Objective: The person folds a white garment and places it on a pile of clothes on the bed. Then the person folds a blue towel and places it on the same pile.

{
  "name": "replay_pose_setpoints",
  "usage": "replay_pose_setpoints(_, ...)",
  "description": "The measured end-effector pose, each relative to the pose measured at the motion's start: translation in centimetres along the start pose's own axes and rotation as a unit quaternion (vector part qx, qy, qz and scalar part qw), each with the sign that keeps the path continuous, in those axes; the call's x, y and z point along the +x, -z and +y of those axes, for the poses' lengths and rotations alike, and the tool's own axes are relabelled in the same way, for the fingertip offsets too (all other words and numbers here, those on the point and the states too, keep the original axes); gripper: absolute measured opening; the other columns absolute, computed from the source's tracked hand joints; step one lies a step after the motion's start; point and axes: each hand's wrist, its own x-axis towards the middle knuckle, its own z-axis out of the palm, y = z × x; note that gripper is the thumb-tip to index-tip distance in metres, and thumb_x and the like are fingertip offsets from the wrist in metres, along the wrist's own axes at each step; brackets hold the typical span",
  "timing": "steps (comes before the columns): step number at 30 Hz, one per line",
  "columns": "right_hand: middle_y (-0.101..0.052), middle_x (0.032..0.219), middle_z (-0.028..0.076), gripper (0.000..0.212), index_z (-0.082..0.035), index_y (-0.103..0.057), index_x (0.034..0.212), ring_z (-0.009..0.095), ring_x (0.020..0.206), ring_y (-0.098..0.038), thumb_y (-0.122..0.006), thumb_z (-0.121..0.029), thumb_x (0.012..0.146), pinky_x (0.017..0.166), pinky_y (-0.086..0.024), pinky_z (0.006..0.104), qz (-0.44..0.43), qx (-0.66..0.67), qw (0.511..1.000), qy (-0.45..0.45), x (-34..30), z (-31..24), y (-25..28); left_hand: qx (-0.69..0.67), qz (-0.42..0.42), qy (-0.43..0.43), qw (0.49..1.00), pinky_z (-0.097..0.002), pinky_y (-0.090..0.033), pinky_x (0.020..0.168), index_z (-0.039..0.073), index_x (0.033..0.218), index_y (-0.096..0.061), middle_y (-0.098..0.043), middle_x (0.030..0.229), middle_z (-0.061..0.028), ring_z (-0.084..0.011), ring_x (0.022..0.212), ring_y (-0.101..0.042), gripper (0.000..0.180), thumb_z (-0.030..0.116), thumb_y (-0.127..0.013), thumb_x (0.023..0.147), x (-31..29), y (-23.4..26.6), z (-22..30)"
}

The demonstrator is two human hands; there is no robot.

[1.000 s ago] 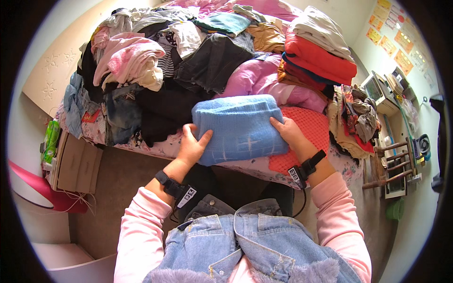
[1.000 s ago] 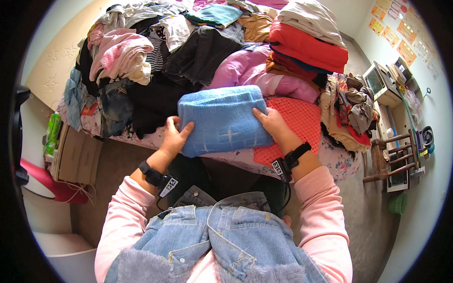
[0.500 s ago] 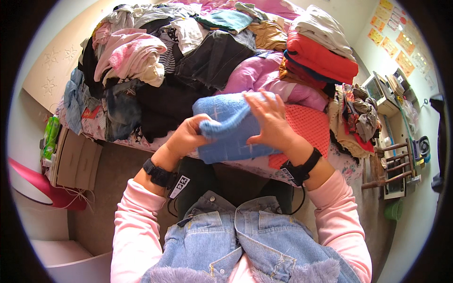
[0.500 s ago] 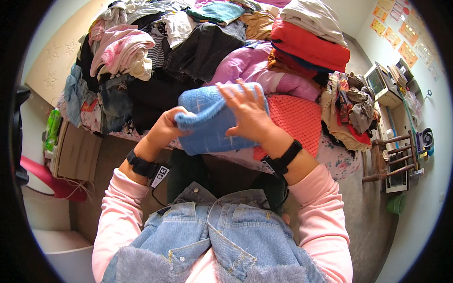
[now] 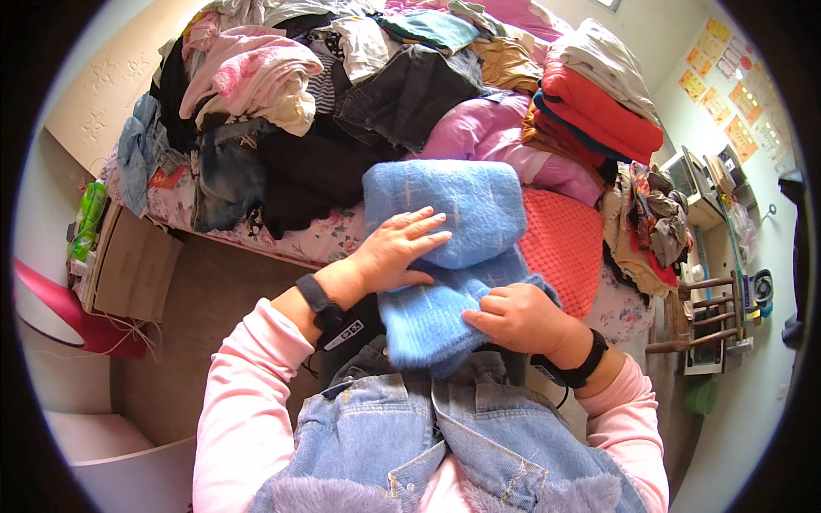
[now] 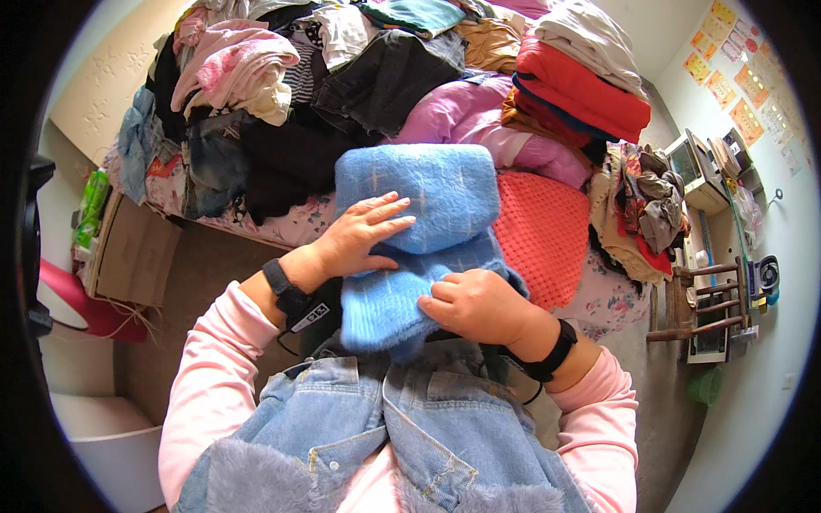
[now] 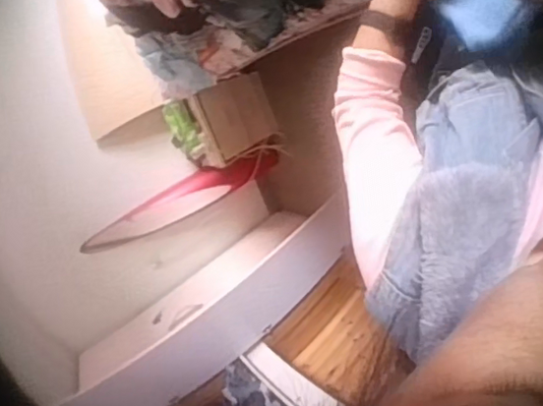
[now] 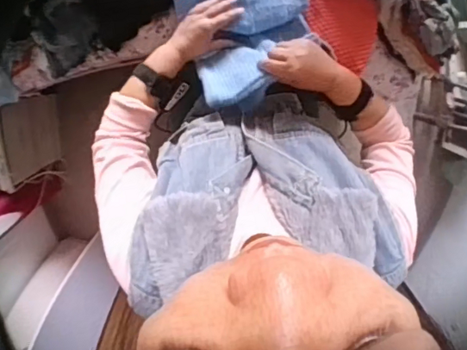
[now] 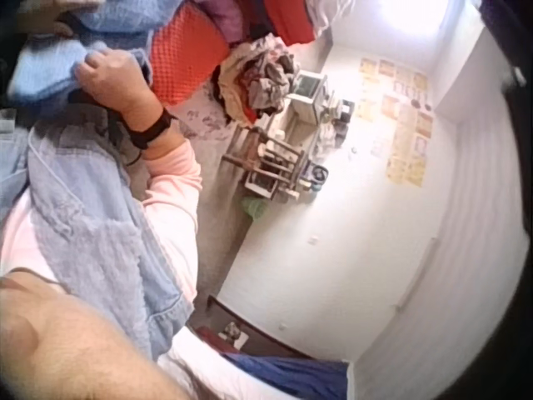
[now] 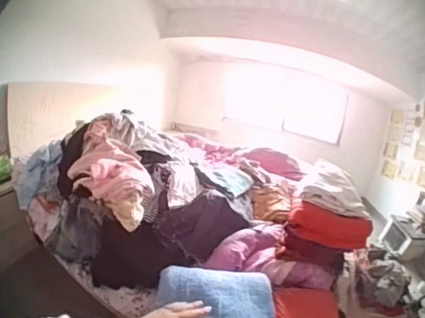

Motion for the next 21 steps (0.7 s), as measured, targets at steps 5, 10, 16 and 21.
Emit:
replay_pose_setpoints(5, -0.048, 0.068, 0.001, 0.016, -0.010, -0.054, 0.080, 0.017, 0.064, -0.056, -0.061, -0.017, 0.068, 0.052, -0.047, 0.0296, -0.025, 0.007, 1.000, 0.007, 0.2, -0.1, -0.5, 0.082, -0.054, 0.040, 0.994, -0.0407, -0.033, 0.104, 0.011, 0.125, -0.050, -0.050, 0.129, -0.0156, -0.0297, 0.123, -0.045, 0.060, 0.014, -0.071, 0.069, 1.6, -1.8, 0.1)
replay_pose_setpoints(10, -0.047, 0.068, 0.002, 0.016, -0.010, -0.053, 0.078, 0.018, 0.065, -0.056, -0.063, -0.016, 0.067, 0.053, -0.047, 0.0299, 0.009, 0.010, 1.000, -0.003, 0.4, 0.5, -0.4, -0.268, -0.015, 0.248, 0.931, -0.0356, -0.048, 0.074, -0.003, 0.093, -0.061, -0.066, 0.089, -0.0166, -0.0278, 0.085, -0.064, 0.036, 0.032, -0.055, 0.090, 4.5, -0.4, -2.6)
replay_pose_setpoints(16, -0.047, 0.071, 0.002, 0.031, -0.009, -0.060, 0.087, 0.018, 0.065, -0.055, -0.069, -0.014, 0.058, 0.053, -0.046, 0.0302, 0.061, 0.012, 0.998, -0.022, 0.7, 1.5, 0.0, -0.321, -0.085, 0.338, 0.881, -0.0278, -0.047, 0.075, -0.001, 0.098, -0.061, -0.063, 0.090, -0.0046, -0.0114, 0.081, -0.055, 0.030, 0.027, -0.054, 0.093, 5.3, 0.0, -3.8)
replay_pose_setpoints(21, -0.048, 0.077, 0.002, 0.029, -0.010, -0.059, 0.089, 0.017, 0.070, -0.057, -0.070, -0.016, 0.063, 0.059, -0.049, 0.0286, 0.056, 0.016, 0.998, -0.034, 0.6, 1.9, -0.3, -0.282, -0.048, 0.282, 0.916, -0.0312, -0.046, 0.081, -0.001, 0.107, -0.057, -0.063, 0.092, -0.0119, -0.0197, 0.087, -0.058, 0.033, 0.022, -0.061, 0.083, 5.2, 0.0, -2.5)
